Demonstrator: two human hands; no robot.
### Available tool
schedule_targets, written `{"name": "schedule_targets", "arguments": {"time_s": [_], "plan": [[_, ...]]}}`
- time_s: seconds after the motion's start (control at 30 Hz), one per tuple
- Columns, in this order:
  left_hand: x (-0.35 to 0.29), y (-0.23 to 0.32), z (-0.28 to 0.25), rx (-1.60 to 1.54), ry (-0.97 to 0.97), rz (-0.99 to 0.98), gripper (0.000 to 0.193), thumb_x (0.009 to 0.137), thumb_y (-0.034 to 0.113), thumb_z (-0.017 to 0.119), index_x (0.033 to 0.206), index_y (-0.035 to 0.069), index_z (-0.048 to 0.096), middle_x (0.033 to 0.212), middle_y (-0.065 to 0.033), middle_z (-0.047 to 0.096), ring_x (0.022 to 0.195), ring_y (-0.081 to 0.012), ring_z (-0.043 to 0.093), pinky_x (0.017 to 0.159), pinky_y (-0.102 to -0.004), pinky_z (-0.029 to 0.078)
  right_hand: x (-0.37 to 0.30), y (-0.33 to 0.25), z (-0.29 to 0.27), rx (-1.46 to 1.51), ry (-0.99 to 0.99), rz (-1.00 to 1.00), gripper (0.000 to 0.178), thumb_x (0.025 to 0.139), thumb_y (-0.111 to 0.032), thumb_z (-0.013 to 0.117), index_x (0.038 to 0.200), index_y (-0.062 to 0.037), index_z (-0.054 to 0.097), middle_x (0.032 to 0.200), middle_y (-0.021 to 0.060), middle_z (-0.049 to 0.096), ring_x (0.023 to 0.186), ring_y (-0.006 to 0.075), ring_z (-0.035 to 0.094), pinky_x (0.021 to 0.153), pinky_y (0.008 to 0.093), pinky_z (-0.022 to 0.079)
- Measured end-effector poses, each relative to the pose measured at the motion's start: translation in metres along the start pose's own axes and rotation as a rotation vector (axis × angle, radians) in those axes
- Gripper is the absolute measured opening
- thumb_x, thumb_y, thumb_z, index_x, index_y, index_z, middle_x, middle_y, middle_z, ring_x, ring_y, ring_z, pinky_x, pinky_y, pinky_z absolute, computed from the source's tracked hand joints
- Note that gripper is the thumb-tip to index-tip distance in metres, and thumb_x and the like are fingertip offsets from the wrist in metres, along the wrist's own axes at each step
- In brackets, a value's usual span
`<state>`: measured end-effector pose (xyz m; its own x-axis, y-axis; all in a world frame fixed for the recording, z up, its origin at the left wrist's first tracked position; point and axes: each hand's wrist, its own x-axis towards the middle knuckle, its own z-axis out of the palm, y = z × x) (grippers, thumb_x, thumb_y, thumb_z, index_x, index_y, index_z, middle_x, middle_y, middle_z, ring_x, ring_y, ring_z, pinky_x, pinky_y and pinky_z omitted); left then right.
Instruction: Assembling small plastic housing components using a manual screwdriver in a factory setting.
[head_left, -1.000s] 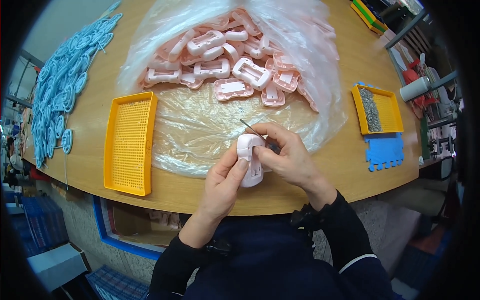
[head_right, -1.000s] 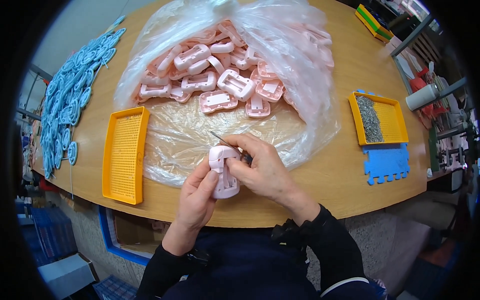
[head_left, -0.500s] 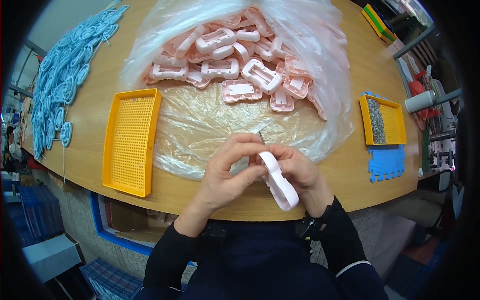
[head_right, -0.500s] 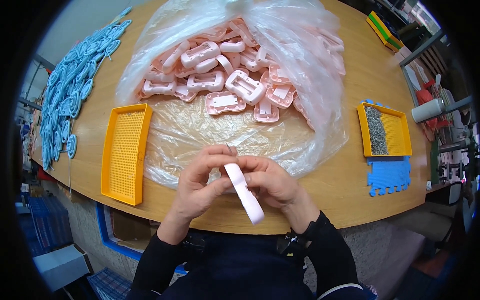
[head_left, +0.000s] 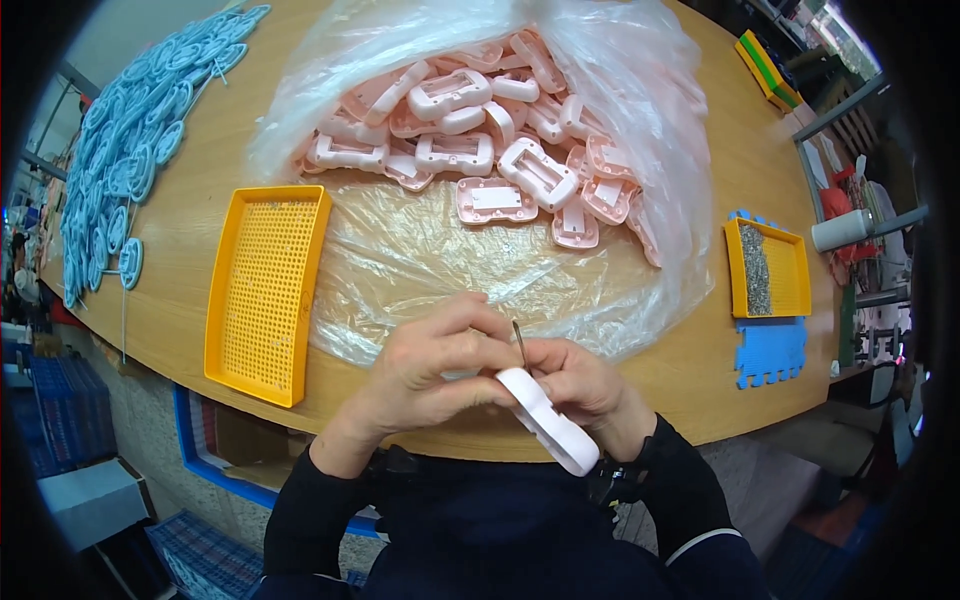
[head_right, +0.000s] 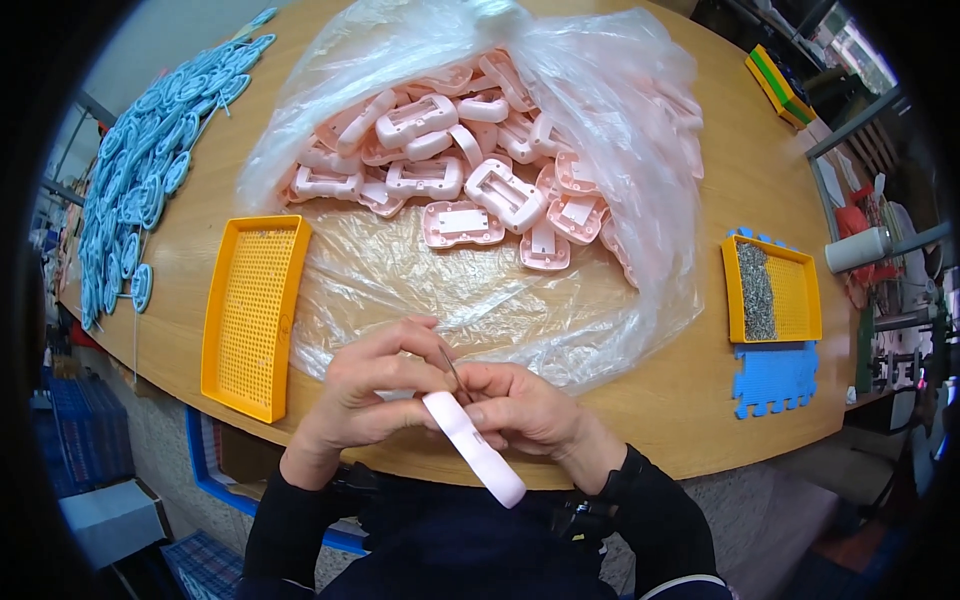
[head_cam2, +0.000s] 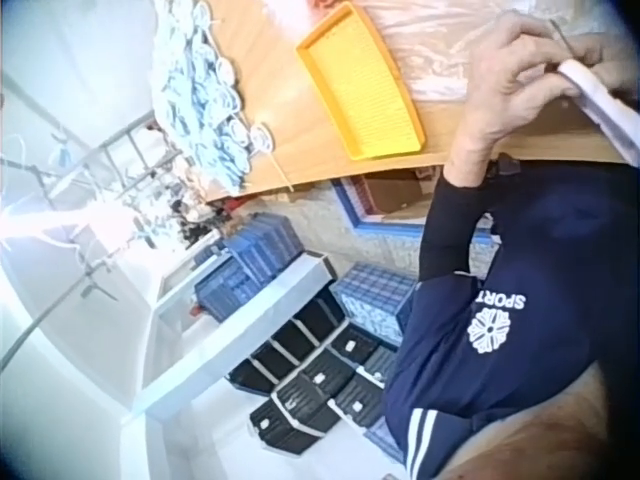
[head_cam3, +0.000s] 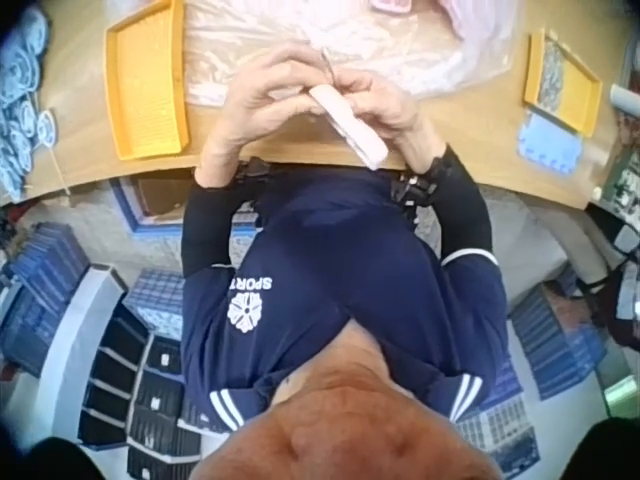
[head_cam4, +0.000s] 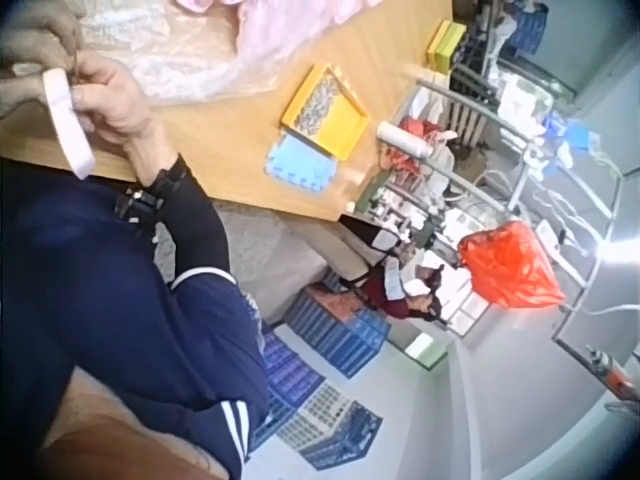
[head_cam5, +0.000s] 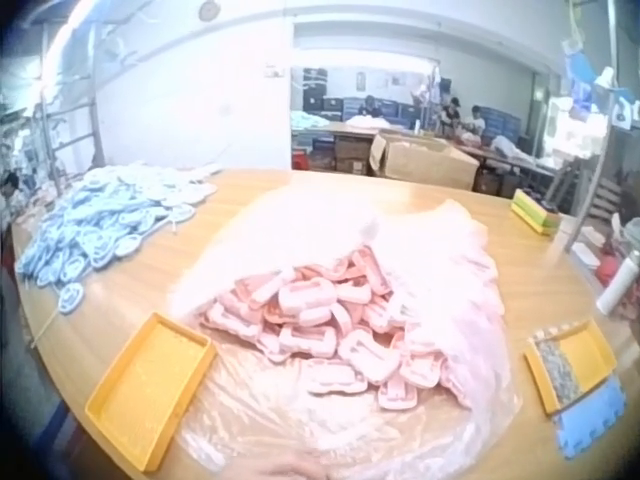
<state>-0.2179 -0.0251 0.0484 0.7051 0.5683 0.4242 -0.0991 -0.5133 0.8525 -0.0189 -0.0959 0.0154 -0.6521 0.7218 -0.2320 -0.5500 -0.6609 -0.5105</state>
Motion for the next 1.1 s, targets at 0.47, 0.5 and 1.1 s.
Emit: {"name": "schedule_targets", "arguments": {"time_s": [0.47, 0.5, 1.1], "plan": [[-0.039, -0.02, 0.016, -0.814, 0.667, -0.643, 0.051, 0.096, 0.003, 0.049, 0.144, 0.0, 0.033, 0.124, -0.0133, 0.057, 0.108, -0.015, 0.057, 0.092, -0.0277, 0.048, 0.059, -0.081, -0.018, -1.717, 0.463, -0.381, 0.026, 0.081, -0.013, 0.067, 0.104, -0.0021, 0.065, 0.097, 0.0088, 0.061, 0.08, 0.0189, 0.061, 0.068, 0.0312, 0.048], [-0.04, -0.017, 0.012, -0.801, 0.67, -0.656, 0.051, 0.095, 0.003, 0.049, 0.144, -0.001, 0.033, 0.123, -0.0131, 0.058, 0.107, -0.0143, 0.058, 0.091, -0.0272, 0.048, 0.061, -0.086, -0.026, -1.715, 0.46, -0.38, 0.026, 0.081, -0.013, 0.067, 0.104, -0.0021, 0.065, 0.097, 0.0088, 0.061, 0.08, 0.0189, 0.061, 0.068, 0.0312, 0.048], [-0.031, -0.021, 0.006, -0.917, 0.511, -0.825, 0.058, 0.096, 0.005, 0.049, 0.148, 0.001, 0.022, 0.127, -0.014, 0.057, 0.099, -0.0144, 0.062, 0.076, -0.0272, 0.054, 0.074, -0.099, -0.035, -2.207, 0.382, -0.209, 0.011, 0.079, -0.011, 0.062, 0.088, -0.0045, 0.059, 0.091, 0.012, 0.06, 0.082, 0.0336, 0.062, 0.071, 0.0437, 0.051]]}}
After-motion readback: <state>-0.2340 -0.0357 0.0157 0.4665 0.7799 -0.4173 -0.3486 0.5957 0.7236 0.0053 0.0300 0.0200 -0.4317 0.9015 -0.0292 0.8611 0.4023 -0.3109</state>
